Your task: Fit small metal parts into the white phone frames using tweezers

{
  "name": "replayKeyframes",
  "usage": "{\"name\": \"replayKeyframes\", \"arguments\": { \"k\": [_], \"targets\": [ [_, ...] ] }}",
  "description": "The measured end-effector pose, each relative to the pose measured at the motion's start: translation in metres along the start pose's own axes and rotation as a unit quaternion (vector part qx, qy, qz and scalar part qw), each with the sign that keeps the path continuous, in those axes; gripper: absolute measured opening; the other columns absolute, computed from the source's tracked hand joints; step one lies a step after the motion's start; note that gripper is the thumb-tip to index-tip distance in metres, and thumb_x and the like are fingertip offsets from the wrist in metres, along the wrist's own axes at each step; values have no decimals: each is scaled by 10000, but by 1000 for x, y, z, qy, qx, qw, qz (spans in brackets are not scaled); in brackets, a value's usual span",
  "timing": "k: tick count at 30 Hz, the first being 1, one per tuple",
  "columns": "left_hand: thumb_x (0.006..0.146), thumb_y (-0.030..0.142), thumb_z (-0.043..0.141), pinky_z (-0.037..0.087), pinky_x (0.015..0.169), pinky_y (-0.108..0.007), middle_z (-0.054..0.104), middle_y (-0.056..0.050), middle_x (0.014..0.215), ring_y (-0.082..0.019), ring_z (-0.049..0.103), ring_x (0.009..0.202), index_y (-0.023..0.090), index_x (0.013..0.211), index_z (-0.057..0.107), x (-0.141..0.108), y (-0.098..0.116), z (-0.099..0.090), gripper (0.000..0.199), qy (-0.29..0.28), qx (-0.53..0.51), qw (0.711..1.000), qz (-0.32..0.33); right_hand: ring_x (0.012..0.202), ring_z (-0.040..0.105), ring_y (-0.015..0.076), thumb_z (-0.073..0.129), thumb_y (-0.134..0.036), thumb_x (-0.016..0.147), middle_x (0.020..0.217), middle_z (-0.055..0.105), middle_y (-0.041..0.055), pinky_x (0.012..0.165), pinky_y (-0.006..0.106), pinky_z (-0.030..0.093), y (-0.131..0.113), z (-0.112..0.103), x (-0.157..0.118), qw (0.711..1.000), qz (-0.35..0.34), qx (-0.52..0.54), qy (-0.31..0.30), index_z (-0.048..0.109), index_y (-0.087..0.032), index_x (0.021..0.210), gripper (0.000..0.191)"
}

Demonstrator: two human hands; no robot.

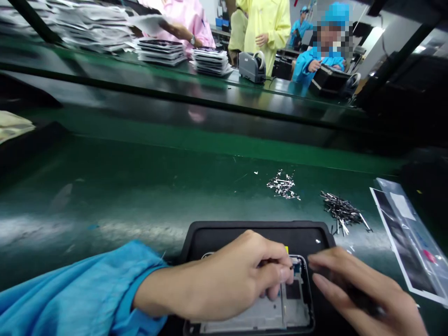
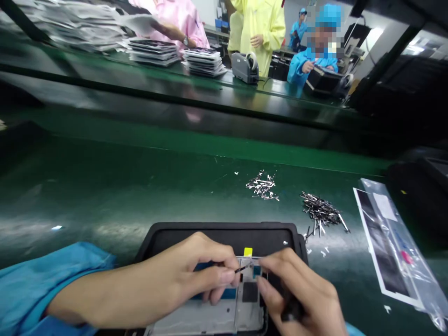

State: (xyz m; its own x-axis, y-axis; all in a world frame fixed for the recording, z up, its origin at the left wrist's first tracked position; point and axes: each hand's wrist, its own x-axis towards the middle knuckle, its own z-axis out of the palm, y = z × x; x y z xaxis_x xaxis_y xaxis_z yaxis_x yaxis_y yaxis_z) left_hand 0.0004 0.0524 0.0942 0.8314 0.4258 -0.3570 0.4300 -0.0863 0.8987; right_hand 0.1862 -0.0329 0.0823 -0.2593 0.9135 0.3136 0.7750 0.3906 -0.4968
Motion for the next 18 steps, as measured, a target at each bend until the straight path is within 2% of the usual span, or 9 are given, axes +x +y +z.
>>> {"name": "replayKeyframes", "arguments": {
  "k": [3, 5, 7, 10, 12, 15, 16, 17, 18],
  "targets": [
    [859, 219, 377, 339, 542, -149, 481, 47, 599, -72, 441, 579, 152, 647, 475, 6, 2, 2, 243, -10, -14, 1000, -6, 619, 552, 78, 484, -196, 802, 760, 580, -30, 518, 137, 427, 3, 5, 8, 989, 82, 121, -33, 538, -237, 881, 104],
    [864, 218, 368, 331, 529, -152, 483, 46, 601, -81, 458, 602, 158, 650, 472, 6, 2, 4, 245, 5, 51, 999, 10, 572, 508, 86, 477, -237, 808, 701, 558, -20, 481, 178, 385, 3, 11, 8, 976, 123, 174, -50, 561, -226, 807, 85],
    [871, 205, 350, 339, 535, -164, 506, 35, 629, -100, 487, 641, 162, 661, 475, 5, 1, 5, 248, 34, 134, 990, 34, 554, 465, 90, 477, -288, 805, 651, 526, -16, 481, 207, 339, 2, 16, 7, 963, 162, 209, -46, 554, -209, 713, 142],
    [858, 140, 341, 376, 600, -212, 531, 3, 691, -126, 490, 645, 150, 707, 497, 4, -5, 7, 217, 75, 252, 959, 103, 540, 407, 89, 495, -333, 780, 590, 466, -21, 497, 226, 293, 0, 19, 7, 940, 226, 254, -35, 505, -189, 602, 230],
    [814, 71, 341, 387, 650, -278, 523, -23, 703, -146, 467, 626, 127, 754, 512, 5, -12, 11, 190, 107, 345, 915, 182, 533, 385, 87, 510, -353, 762, 577, 439, -21, 488, 220, 291, 2, 18, 7, 920, 260, 290, -52, 503, -180, 579, 252],
    [768, 33, 346, 361, 646, -354, 511, -58, 688, -172, 422, 605, 79, 845, 527, 7, -20, 18, 202, 203, 438, 816, 317, 513, 387, 72, 525, -333, 759, 595, 454, -17, 424, 181, 293, 6, 13, 8, 910, 250, 321, -76, 559, -176, 625, 209],
    [773, 38, 350, 354, 639, -357, 512, -62, 681, -171, 413, 599, 66, 868, 529, 7, -20, 18, 205, 225, 436, 803, 339, 507, 396, 66, 523, -307, 767, 600, 463, -17, 407, 166, 296, 7, 11, 9, 917, 230, 317, -73, 571, -179, 648, 181],
    [785, 46, 355, 350, 633, -348, 510, -57, 667, -164, 405, 590, 62, 870, 533, 6, -19, 18, 198, 231, 416, 810, 343, 504, 410, 64, 517, -279, 774, 606, 474, -18, 399, 156, 305, 8, 9, 9, 927, 206, 306, -64, 575, -183, 666, 156],
    [798, 51, 360, 349, 634, -334, 508, -46, 655, -154, 403, 583, 70, 855, 539, 6, -16, 17, 189, 225, 384, 833, 330, 502, 424, 64, 510, -258, 780, 607, 481, -19, 401, 151, 321, 8, 8, 9, 939, 183, 288, -52, 572, -186, 669, 146]
  ]
}}
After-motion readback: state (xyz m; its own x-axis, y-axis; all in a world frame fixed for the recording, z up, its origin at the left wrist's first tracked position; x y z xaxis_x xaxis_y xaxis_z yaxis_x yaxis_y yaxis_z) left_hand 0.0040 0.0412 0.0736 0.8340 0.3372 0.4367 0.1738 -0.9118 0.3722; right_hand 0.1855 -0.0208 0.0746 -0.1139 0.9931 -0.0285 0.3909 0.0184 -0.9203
